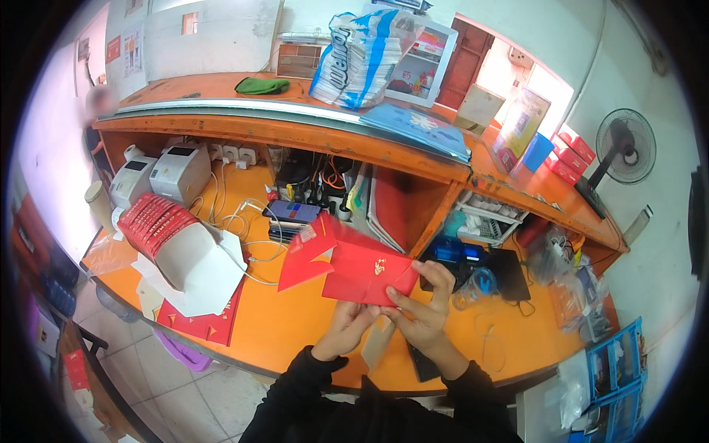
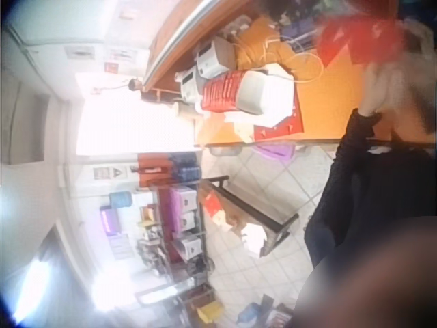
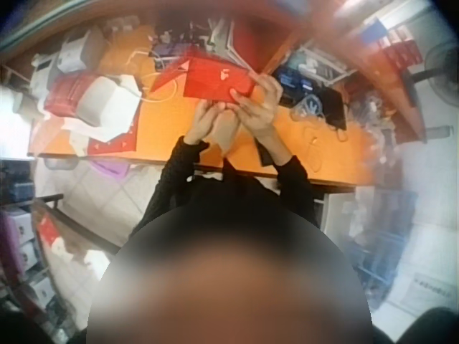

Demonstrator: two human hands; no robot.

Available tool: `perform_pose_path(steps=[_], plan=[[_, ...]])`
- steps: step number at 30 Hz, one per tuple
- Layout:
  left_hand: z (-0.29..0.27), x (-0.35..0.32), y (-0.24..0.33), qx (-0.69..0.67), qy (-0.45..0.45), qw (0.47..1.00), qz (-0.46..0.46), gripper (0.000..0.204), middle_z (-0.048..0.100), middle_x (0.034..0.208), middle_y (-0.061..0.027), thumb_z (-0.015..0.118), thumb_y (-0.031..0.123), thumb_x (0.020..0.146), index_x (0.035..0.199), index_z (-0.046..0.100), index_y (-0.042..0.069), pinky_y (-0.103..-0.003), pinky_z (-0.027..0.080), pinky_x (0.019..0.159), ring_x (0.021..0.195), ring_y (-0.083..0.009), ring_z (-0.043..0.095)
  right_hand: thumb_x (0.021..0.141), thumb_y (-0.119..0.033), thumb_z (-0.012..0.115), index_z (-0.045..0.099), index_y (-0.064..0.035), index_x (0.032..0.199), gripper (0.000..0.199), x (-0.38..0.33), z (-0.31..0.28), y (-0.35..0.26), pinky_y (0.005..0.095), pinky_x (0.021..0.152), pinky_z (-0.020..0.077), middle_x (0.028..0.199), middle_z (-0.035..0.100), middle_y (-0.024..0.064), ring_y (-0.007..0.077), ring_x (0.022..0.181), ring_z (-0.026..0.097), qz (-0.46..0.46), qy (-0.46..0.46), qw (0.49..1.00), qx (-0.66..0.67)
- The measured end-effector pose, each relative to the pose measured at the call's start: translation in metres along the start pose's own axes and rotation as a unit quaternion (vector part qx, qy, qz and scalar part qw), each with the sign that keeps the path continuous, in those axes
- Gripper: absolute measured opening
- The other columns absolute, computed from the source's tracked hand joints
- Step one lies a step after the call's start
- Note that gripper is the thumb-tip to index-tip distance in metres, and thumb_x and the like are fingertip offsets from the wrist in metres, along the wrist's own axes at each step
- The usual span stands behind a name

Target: The person assembles red and white food containers by folding and snapping the flaps into place. They repeatedly pick up flat container pieces, fold them into box shapes, and stack the finished units on the counter. A coworker briefly hands over a small item, and the person continues assembling and stacking the containers.

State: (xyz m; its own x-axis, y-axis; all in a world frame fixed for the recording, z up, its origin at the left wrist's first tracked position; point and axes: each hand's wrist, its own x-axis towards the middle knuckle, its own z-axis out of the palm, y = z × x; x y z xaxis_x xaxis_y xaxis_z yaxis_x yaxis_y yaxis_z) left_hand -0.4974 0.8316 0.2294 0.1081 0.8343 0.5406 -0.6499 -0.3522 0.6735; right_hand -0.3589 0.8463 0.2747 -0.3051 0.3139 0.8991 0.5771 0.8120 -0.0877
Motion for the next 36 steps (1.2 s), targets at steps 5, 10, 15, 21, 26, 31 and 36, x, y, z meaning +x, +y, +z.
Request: perform_pose_path(steps=[5,10,15,21,26,31,36], plan=[[0.003,0.007,-0.004,0.228,0.026,0.973,0.014,0.024,0.056,0.101,-0.0087,0.05,-0.001,0.081,0.105,0.052,0.0,-0.03,0.043,0.08,0.095,-0.0168,0.053,0.057,-0.027,0.075,0.067,-0.0141,0.094,0.04,0.034,-0.016,-0.015,0.0396,0.081,0.0364,0.105,0.057,0.007,0.024,0.094,0.048,-0.032,-0.005,0.999,-0.029],[0.005,0.012,-0.013,0.359,0.021,0.933,0.025,0.032,0.054,0.104,-0.0165,0.053,-0.001,0.075,0.107,0.051,0.0,-0.034,0.043,0.08,0.095,-0.0299,0.054,0.059,-0.011,0.066,0.063,-0.0039,0.079,0.022,0.054,-0.021,-0.023,0.0326,0.065,0.0446,0.095,0.059,0.0074,0.0212,0.08,0.056,-0.245,-0.08,0.964,-0.067],[-0.013,-0.003,-0.014,0.271,0.096,0.956,0.052,0.033,0.052,0.107,-0.0165,0.049,0.002,0.08,0.113,0.044,-0.002,-0.035,0.042,0.084,0.102,-0.0285,0.052,0.062,-0.007,0.062,0.061,-0.0008,0.078,0.017,0.048,-0.015,-0.022,0.0306,0.067,0.0517,0.084,0.061,0.01,0.023,0.082,0.062,-0.198,-0.076,0.974,-0.078],[-0.015,-0.008,-0.021,0.302,0.063,0.951,-0.001,0.035,0.051,0.11,-0.0129,0.044,-0.004,0.082,0.117,0.041,0.0,-0.034,0.041,0.088,0.097,-0.0264,0.054,0.063,0.001,0.069,0.059,0.0,0.069,0.012,0.036,-0.015,-0.032,0.0284,0.067,0.0529,0.075,0.061,0.0086,0.0218,0.077,0.065,-0.117,-0.177,0.967,0.142],[-0.008,-0.007,0.003,0.506,0.058,0.844,0.169,0.034,0.055,0.099,-0.0164,0.045,-0.012,0.073,0.105,0.051,-0.001,-0.034,0.043,0.079,0.092,-0.0309,0.055,0.064,-0.007,0.069,0.06,-0.0013,0.081,0.02,0.041,-0.01,-0.02,0.0294,0.064,0.0521,0.084,0.06,0.0091,0.0217,0.072,0.062,-0.162,-0.126,0.978,0.049],[-0.008,-0.005,0.041,0.563,-0.09,0.822,-0.005,0.033,0.054,0.102,-0.0176,0.061,0.001,0.074,0.105,0.051,-0.001,-0.037,0.044,0.075,0.092,-0.0347,0.055,0.061,-0.01,0.077,0.043,-0.0053,0.114,0.063,0.042,-0.003,-0.014,0.0264,0.061,0.0495,0.098,0.056,0.0132,0.0175,0.071,0.059,0.142,-0.221,0.936,0.236],[-0.025,0.001,0.078,0.554,-0.161,0.814,0.071,0.062,0.059,0.093,-0.0213,0.066,0.027,0.076,0.126,0.039,0.003,-0.035,0.048,0.069,0.079,-0.0369,0.058,0.065,-0.006,0.075,0.014,-0.0101,0.132,0.09,0.044,0.009,0.026,0.0238,0.059,0.0479,0.097,0.054,0.0127,0.0137,0.068,0.057,0.334,-0.295,0.838,0.315]])
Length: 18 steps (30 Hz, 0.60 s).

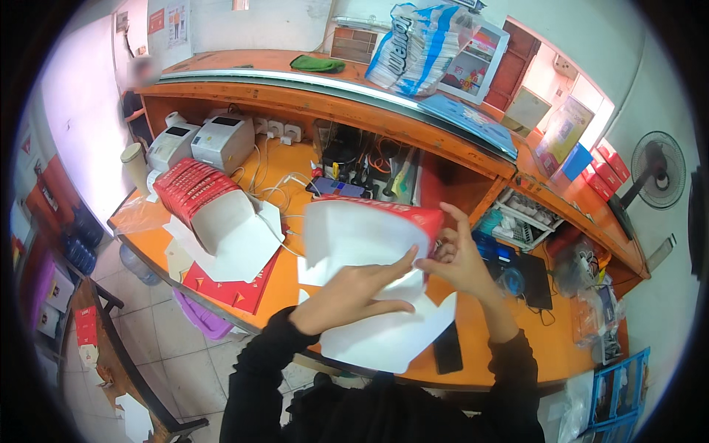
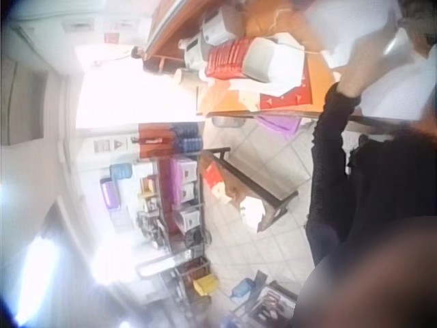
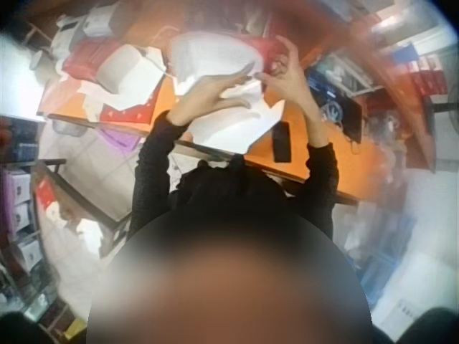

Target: The person assembles red and white food containers by folding and snapping the flaps into place. They repeatedly pick up flat container pieces, fold them into box shapes, and stack the finished units on the counter. A coworker briefly hands over a small item, and the person continues assembling and stacking the containers.

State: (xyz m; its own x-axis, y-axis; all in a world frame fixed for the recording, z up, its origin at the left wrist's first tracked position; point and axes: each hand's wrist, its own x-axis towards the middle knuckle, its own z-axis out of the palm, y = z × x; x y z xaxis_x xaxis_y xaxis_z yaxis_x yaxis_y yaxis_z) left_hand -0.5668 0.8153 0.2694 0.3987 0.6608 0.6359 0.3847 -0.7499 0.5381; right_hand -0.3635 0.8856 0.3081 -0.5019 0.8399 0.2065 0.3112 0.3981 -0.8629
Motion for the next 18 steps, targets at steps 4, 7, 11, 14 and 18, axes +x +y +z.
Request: perform_pose_path(steps=[4,7,11,14,18], plan=[[-0.043,-0.025,-0.027,0.022,0.133,0.984,-0.114,0.071,0.051,0.116,-0.0142,0.065,0.029,0.077,0.133,0.028,0.004,-0.034,0.04,0.088,0.108,-0.0229,0.049,0.071,-0.006,0.069,0.008,-0.013,0.138,0.09,-0.006,-0.024,0.044,0.0243,0.057,0.0494,0.12,0.043,0.0146,0.0152,0.079,0.057,0.125,-0.053,0.979,0.15],[-0.032,-0.039,-0.061,-0.184,0.015,0.936,-0.299,0.07,0.038,0.132,-0.013,0.063,0.025,0.077,0.132,0.027,0.002,-0.034,0.031,0.097,0.124,-0.0216,0.033,0.075,-0.012,0.064,0.005,-0.0139,0.139,0.088,-0.029,-0.015,0.083,0.0241,0.06,0.0509,0.134,0.026,0.0141,0.0161,0.09,0.056,0.164,-0.14,0.95,0.225],[0.016,-0.087,-0.074,-0.446,-0.087,0.799,-0.393,0.068,0.037,0.13,-0.0131,0.064,0.023,0.076,0.129,0.029,0.001,-0.033,0.027,0.099,0.123,-0.0207,0.032,0.076,-0.02,0.061,0.012,-0.0118,0.139,0.08,-0.072,-0.001,0.135,0.0287,0.078,0.0487,0.136,0.025,0.0109,0.0169,0.108,0.048,0.282,-0.195,0.876,0.339],[0.049,-0.123,-0.069,-0.41,-0.144,0.839,-0.328,0.066,0.04,0.126,-0.0118,0.066,0.017,0.073,0.127,0.033,0.003,-0.032,0.027,0.099,0.12,-0.0208,0.035,0.075,-0.021,0.061,0.018,-0.0113,0.137,0.077,-0.117,0.013,0.165,0.0323,0.089,0.0432,0.135,0.029,0.0096,0.0171,0.112,0.045,0.365,-0.163,0.815,0.419],[0.071,-0.144,-0.056,-0.397,-0.181,0.837,-0.33,0.059,0.042,0.12,-0.0097,0.066,0.017,0.075,0.124,0.036,0.004,-0.031,0.033,0.093,0.112,-0.0199,0.042,0.076,-0.024,0.061,0.018,-0.0127,0.138,0.076,-0.166,0.022,0.189,0.0353,0.094,0.0396,0.133,0.033,0.0087,0.0199,0.117,0.042,0.417,-0.124,0.808,0.397]])
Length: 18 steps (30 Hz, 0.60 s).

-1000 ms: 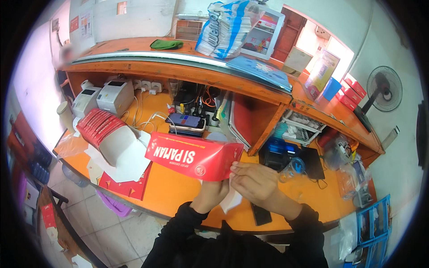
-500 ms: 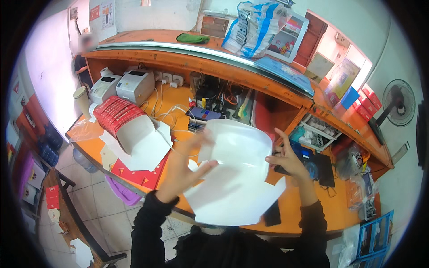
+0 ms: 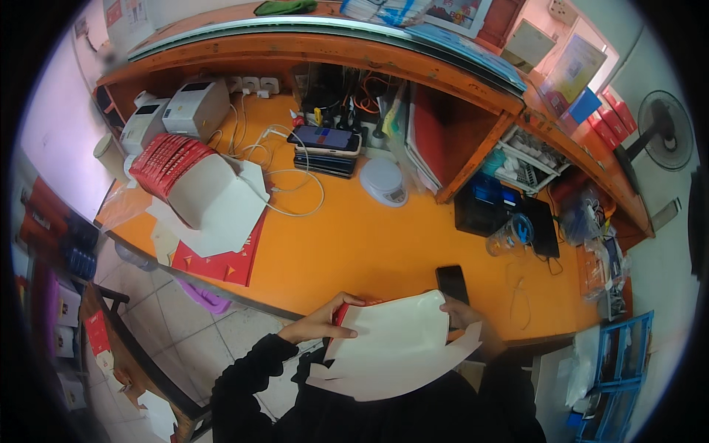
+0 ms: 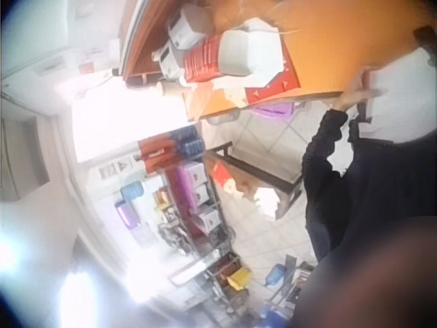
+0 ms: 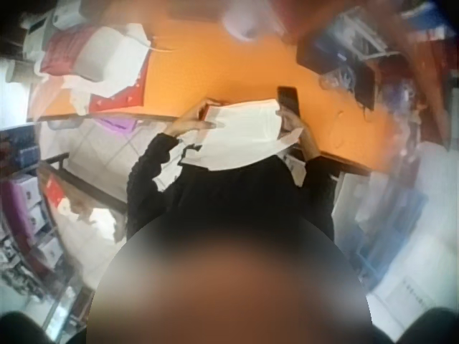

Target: The person assembles red and white food containers by folding and snapping the flaps into place. They repeatedly pick up flat container pieces, fold them into box shapes, and stack the finished units on the counter. A coworker briefly hands over a small item, and the person continues assembling and stacking the containers.

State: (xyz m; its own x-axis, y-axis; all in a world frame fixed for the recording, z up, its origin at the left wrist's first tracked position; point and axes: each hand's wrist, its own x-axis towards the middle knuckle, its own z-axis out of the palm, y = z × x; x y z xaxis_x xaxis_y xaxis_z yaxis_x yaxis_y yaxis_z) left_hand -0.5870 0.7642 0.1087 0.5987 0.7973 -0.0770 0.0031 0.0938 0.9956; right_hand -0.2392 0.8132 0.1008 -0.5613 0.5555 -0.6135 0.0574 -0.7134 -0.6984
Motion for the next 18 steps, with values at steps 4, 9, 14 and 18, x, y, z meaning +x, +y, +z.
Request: perform_pose_path(steps=[4,9,14,18], plan=[[-0.009,0.016,0.012,-0.426,0.005,0.902,-0.07,0.051,0.044,0.119,-0.0068,0.058,0.015,0.082,0.126,0.035,0.006,-0.028,0.042,0.085,0.106,-0.0168,0.048,0.078,-0.025,0.061,0.02,-0.0116,0.137,0.073,0.011,-0.012,-0.009,0.034,0.092,0.0402,0.13,0.037,0.0094,0.0188,0.116,0.041,-0.043,-0.023,0.999,-0.005],[-0.035,0.053,0.04,-0.13,0.098,0.985,-0.058,0.048,0.047,0.113,-0.0048,0.055,0.018,0.086,0.127,0.034,0.008,-0.025,0.047,0.078,0.101,-0.0126,0.05,0.08,-0.029,0.062,0.043,-0.0085,0.126,0.054,0.004,-0.005,-0.109,0.0327,0.084,0.0454,0.117,0.05,0.0125,0.023,0.103,0.052,-0.169,0.186,0.891,-0.377],[-0.034,0.075,0.066,0.022,0.311,0.936,0.164,0.056,0.042,0.114,-0.0091,0.065,0.016,0.079,0.125,0.035,0.005,-0.03,0.044,0.084,0.105,-0.0178,0.047,0.075,-0.017,0.064,0.055,-0.009,0.114,0.041,-0.035,0.078,-0.13,0.033,0.082,0.0449,0.106,0.055,0.0114,0.0253,0.094,0.055,-0.355,0.147,0.722,-0.575],[-0.024,0.091,0.073,0.06,0.416,0.878,0.229,0.061,0.037,0.116,-0.0113,0.069,0.015,0.075,0.123,0.035,0.001,-0.031,0.043,0.085,0.106,-0.0207,0.045,0.074,-0.011,0.062,0.058,-0.0106,0.108,0.034,-0.004,0.124,-0.095,0.0328,0.079,0.0454,0.098,0.057,0.0067,0.0241,0.089,0.055,-0.402,0.122,0.631,-0.652]])
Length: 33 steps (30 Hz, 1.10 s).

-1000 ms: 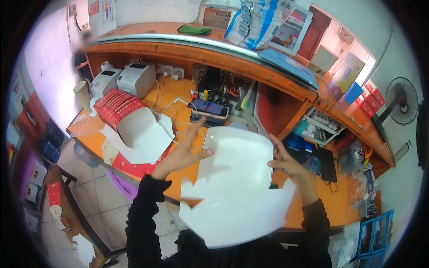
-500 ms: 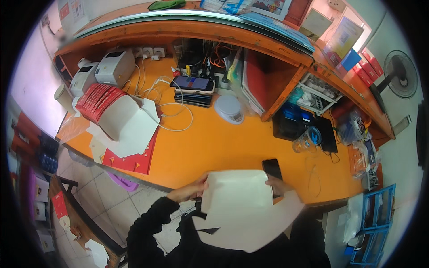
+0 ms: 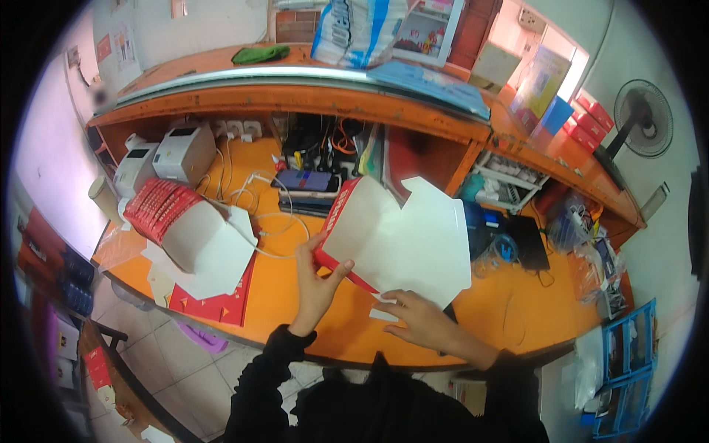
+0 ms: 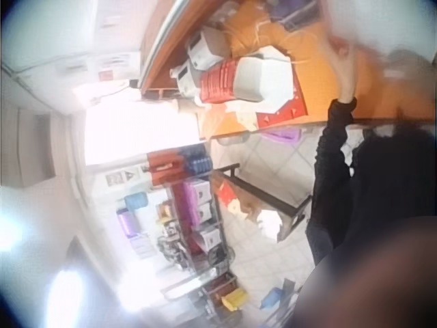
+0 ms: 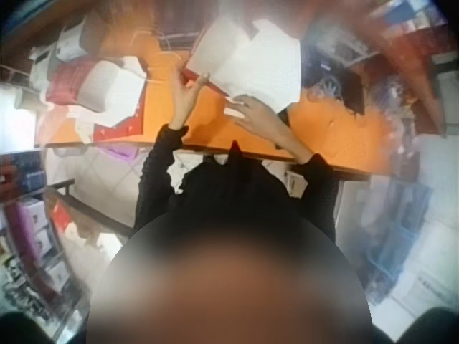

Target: The person assembles red and white food containers by folding and snapping the flaps into place. They repeatedly pick up flat container pieces, fold them into box shapes, and stack the finished units on the counter. A coworker briefly hands over a small item, and the person continues assembling and stacking the containers.

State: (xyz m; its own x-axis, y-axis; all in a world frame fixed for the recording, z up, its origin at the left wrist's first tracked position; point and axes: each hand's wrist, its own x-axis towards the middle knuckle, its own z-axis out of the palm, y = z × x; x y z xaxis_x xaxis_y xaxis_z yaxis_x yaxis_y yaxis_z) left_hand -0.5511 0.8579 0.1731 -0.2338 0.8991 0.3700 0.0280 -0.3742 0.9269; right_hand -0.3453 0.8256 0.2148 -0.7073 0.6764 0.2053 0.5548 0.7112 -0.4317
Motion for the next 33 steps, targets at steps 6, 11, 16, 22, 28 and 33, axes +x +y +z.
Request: perform_pose_path(steps=[6,11,16,22,28,33], plan=[[0.003,0.006,-0.008,0.05,0.097,0.993,0.037,0.064,0.033,0.115,-0.0127,0.072,0.018,0.072,0.123,0.036,0.002,-0.03,0.044,0.083,0.11,-0.0231,0.039,0.07,-0.003,0.061,0.064,-0.0093,0.091,0.023,0.015,0.021,0.025,0.0337,0.071,0.0482,0.084,0.058,0.0066,0.0238,0.08,0.055,-0.049,0.213,0.976,-0.014],[0.024,-0.001,-0.008,0.08,0.164,0.98,0.083,0.075,0.028,0.12,-0.0138,0.073,0.022,0.072,0.13,0.029,0.006,-0.031,0.047,0.083,0.112,-0.027,0.036,0.069,0.0,0.062,0.064,-0.0088,0.09,0.023,0.022,0.021,0.021,0.0345,0.07,0.0474,0.079,0.056,0.006,0.0238,0.075,0.053,-0.067,0.3,0.946,-0.106],[0.026,-0.009,-0.003,0.043,0.024,0.99,0.132,0.088,0.019,0.129,-0.0134,0.074,0.023,0.07,0.133,0.017,0.006,-0.035,0.047,0.084,0.114,-0.0264,0.036,0.07,-0.002,0.063,0.064,-0.008,0.087,0.018,0.023,0.01,0.025,0.0353,0.069,0.046,0.083,0.055,0.0062,0.0235,0.075,0.053,-0.02,0.321,0.945,-0.049],[0.021,-0.002,-0.016,-0.054,0.038,0.997,0.031,0.085,0.025,0.128,-0.0126,0.075,0.006,0.066,0.13,0.02,0.005,-0.032,0.05,0.082,0.112,-0.022,0.04,0.073,-0.001,0.06,0.062,-0.0064,0.084,0.013,0.004,0.004,0.027,0.0363,0.079,0.0467,0.096,0.053,0.0104,0.0242,0.083,0.055,0.021,0.234,0.971,0.042],[0.034,-0.005,-0.028,-0.096,0.136,0.984,0.069,0.079,0.031,0.123,-0.0117,0.074,-0.001,0.064,0.126,0.026,0.006,-0.023,0.05,0.074,0.108,-0.0189,0.043,0.072,0.004,0.059,0.061,-0.0045,0.085,0.015,-0.003,0.003,0.022,0.037,0.089,0.0452,0.093,0.057,0.0114,0.0253,0.088,0.059,-0.027,0.234,0.972,0.01],[0.042,-0.02,-0.029,0.136,0.142,0.931,0.308,0.084,0.025,0.128,-0.0139,0.078,0.005,0.063,0.126,0.024,0.009,-0.035,0.041,0.091,0.117,-0.0245,0.034,0.069,0.004,0.063,0.061,-0.0032,0.082,0.015,0.002,-0.001,0.012,0.0349,0.073,0.0506,0.084,0.063,0.0104,0.0259,0.074,0.062,-0.003,0.393,0.919,-0.019]])
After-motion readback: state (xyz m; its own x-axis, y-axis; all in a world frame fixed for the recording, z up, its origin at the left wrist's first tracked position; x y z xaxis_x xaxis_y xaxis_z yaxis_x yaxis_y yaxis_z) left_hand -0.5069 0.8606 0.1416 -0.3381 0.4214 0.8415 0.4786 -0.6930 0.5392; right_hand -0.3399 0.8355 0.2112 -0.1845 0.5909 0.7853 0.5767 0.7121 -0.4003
